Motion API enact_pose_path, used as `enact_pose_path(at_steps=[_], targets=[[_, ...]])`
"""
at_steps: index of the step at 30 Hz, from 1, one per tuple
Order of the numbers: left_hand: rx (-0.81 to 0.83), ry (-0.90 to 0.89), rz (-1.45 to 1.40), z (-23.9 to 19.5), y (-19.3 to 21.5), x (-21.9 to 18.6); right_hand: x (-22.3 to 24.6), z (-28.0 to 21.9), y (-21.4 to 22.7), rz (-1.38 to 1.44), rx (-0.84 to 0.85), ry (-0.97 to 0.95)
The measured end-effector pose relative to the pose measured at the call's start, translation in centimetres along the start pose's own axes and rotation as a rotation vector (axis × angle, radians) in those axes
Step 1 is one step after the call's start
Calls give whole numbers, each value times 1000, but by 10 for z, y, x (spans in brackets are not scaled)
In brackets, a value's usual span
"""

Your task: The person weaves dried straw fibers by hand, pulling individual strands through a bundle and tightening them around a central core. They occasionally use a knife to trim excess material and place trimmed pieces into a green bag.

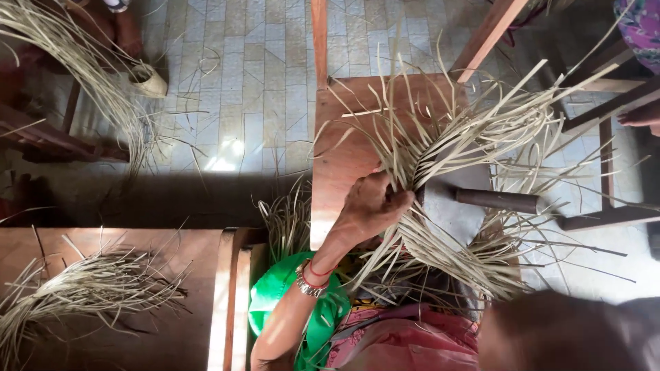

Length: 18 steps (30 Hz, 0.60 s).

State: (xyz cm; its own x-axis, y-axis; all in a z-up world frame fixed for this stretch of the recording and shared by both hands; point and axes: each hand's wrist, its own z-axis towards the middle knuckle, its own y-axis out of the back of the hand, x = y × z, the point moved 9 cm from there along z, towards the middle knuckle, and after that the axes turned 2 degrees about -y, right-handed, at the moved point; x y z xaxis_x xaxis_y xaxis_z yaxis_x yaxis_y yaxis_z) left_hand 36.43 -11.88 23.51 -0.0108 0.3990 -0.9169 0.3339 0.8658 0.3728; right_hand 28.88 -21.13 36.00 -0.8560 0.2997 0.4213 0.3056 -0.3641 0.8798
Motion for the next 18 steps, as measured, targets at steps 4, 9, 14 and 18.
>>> enact_pose_path(at_steps=[4, 9, 14, 18], targets=[[-71, 40, 191, -7, 10, -6, -48, -7, -11, -205, 26, -115], [-85, -49, 135, -5, 9, -5, -103, -36, -60, -611, -24, -175], [-268, -115, -358, -19, 18, 1, -52, -25, -70, -808, -263, 277], [-339, -17, -323, -27, 12, 17, -36, 2, -60, -672, -164, 173]])
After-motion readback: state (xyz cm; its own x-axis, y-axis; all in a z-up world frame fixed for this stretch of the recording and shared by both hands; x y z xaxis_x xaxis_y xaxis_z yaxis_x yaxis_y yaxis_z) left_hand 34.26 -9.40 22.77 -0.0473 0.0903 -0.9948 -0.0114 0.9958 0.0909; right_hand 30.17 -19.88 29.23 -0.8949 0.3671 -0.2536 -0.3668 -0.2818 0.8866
